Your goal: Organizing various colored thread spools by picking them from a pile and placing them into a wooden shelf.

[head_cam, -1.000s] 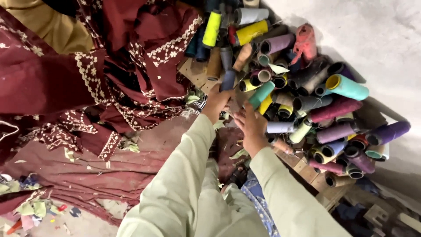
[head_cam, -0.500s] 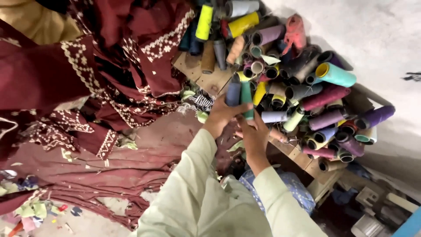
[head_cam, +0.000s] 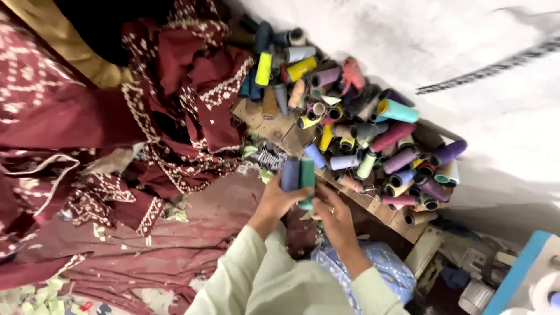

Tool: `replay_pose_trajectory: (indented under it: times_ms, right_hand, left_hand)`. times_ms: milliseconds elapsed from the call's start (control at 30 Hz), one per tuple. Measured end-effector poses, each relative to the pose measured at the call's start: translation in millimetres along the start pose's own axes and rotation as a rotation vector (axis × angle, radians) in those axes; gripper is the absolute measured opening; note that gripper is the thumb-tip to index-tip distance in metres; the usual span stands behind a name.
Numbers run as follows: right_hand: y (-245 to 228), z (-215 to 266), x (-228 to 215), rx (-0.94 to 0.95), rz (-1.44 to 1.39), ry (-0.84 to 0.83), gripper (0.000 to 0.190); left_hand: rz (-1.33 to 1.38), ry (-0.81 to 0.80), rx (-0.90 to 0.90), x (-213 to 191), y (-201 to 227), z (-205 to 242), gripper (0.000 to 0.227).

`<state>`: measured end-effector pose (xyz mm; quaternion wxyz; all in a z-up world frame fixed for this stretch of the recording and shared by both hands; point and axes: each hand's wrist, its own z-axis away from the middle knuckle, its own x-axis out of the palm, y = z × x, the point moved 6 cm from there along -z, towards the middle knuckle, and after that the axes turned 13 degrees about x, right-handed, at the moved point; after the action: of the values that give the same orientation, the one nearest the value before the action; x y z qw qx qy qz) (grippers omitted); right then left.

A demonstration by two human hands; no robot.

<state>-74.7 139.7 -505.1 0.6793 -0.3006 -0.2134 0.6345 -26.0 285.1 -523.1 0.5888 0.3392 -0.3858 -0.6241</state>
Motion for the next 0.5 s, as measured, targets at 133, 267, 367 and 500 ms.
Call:
replay_pose_trajectory:
  times_ms: [133, 267, 367, 500]
  right_hand:
    - [17, 40, -14, 0.049, 0.091, 0.056, 0.075]
    - [42, 78, -28, -0.128, 0.011, 0.002, 0.061]
    - [44, 128, -36, -0.170, -0.007, -0.005, 0.055]
    - [50, 180, -55, -0.064, -0.054, 0.085, 0.051]
  left_hand:
    - [0.174, -0.110, -0.065, 8, 20, 60, 0.090]
    - [0.079, -0.024, 0.001, 16, 6, 105, 0.071]
    - [0.102, -0.089, -0.054, 33, 30, 165, 0.083]
    - [0.080, -0.243, -0.067, 53, 29, 215, 0.080]
